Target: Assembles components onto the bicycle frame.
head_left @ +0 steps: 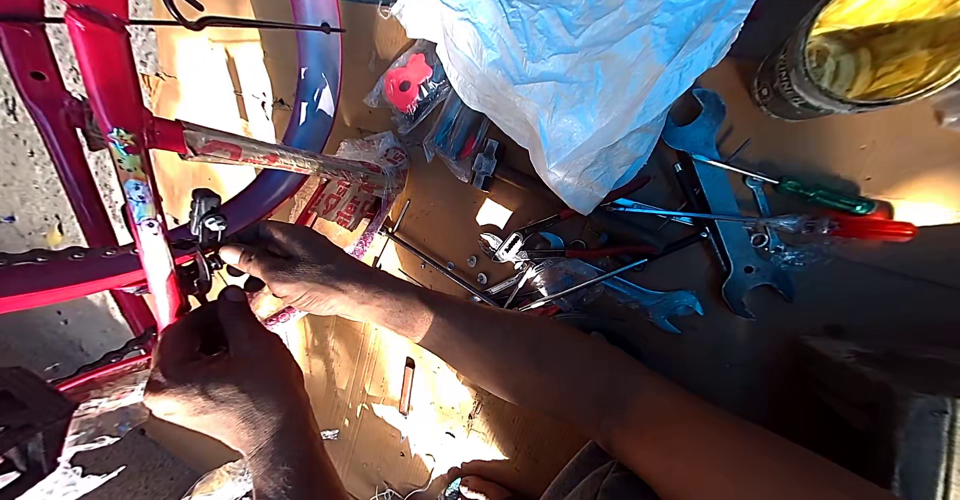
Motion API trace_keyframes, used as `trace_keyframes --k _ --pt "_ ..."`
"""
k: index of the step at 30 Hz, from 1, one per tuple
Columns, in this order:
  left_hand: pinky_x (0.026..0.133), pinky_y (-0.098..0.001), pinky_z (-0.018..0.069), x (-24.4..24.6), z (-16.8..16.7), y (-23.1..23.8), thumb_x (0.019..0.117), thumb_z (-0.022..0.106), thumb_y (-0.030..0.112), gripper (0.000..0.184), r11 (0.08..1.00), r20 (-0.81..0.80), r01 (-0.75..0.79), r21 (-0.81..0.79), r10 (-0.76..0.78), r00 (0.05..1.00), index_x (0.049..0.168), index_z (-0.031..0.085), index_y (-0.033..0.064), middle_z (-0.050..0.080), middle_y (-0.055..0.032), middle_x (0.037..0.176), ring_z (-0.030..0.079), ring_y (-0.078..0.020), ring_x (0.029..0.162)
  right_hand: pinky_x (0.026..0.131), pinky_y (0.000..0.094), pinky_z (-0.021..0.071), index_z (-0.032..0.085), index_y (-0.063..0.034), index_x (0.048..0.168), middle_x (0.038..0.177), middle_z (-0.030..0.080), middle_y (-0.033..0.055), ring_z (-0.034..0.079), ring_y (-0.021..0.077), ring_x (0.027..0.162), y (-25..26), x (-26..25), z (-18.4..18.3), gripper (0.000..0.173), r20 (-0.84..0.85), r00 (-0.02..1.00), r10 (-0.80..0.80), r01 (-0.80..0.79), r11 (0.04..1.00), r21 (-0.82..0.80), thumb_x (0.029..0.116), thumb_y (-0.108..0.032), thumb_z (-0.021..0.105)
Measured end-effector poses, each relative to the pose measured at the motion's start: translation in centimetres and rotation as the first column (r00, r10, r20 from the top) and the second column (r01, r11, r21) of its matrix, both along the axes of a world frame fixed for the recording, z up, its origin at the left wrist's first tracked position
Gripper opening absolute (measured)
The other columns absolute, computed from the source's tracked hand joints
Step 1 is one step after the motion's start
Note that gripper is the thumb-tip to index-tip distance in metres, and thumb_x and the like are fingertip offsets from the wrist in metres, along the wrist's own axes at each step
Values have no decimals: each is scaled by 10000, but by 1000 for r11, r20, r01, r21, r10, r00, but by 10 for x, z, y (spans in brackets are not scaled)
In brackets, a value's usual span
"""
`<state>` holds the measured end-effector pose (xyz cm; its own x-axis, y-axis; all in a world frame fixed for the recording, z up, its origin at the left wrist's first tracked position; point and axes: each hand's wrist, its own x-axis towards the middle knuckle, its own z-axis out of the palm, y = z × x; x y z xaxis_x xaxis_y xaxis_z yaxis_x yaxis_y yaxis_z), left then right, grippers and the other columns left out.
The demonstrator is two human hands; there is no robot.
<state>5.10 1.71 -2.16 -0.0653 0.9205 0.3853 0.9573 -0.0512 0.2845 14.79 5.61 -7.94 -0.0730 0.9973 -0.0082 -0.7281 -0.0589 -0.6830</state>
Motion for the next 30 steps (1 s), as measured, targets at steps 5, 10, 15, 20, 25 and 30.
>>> trace_keyframes --k 5,10,15,20,25,30 --pt "713 -218 452 4 -4 1 1009 654 274 298 999 44 -5 35 3 999 963 689 -19 598 -31 810 534 -16 724 781 354 559 641 83 1182 998 698 170 658 178 842 -4 6 5 239 -33 998 -48 45 995 -85 1066 -100 542" --pt "709 -222 451 1 -6 1 1008 656 272 296 998 24 16 57 -18 1000 952 686 -18 602 -34 802 541 -24 723 787 348 577 661 80 1186 1050 701 174 673 176 869 -10 5 3 222 -117 991 -66 53 992 -112 1032 -66 595" --pt "693 -187 448 2 -6 2 993 687 260 277 997 63 14 74 -18 998 937 699 -11 598 -2 785 530 17 703 792 330 579 656 98 1187 1074 707 180 680 167 892 -14 1 0 216 -124 988 -96 85 992 -91 1012 -15 602" --pt "737 -211 464 5 -4 3 999 676 296 303 996 15 -43 79 42 999 971 713 -4 641 -26 827 565 0 738 886 364 564 671 119 1167 1093 708 218 683 211 976 -16 -1 -1 215 -15 993 -120 120 993 20 982 55 581" --pt "720 -210 469 9 -4 3 1007 653 281 290 996 0 -32 81 32 999 952 726 6 661 -35 819 582 -3 725 806 383 558 699 81 1118 1031 705 189 665 209 897 -12 0 5 173 55 996 -66 68 997 -30 994 -5 614" --pt "780 -377 570 6 -2 -4 1046 587 286 356 999 -51 15 34 -13 999 1134 683 -45 708 -178 966 691 -200 834 815 390 600 667 92 1163 1056 712 196 701 215 900 -14 -1 -17 215 152 987 -53 56 998 -17 1016 -39 578"
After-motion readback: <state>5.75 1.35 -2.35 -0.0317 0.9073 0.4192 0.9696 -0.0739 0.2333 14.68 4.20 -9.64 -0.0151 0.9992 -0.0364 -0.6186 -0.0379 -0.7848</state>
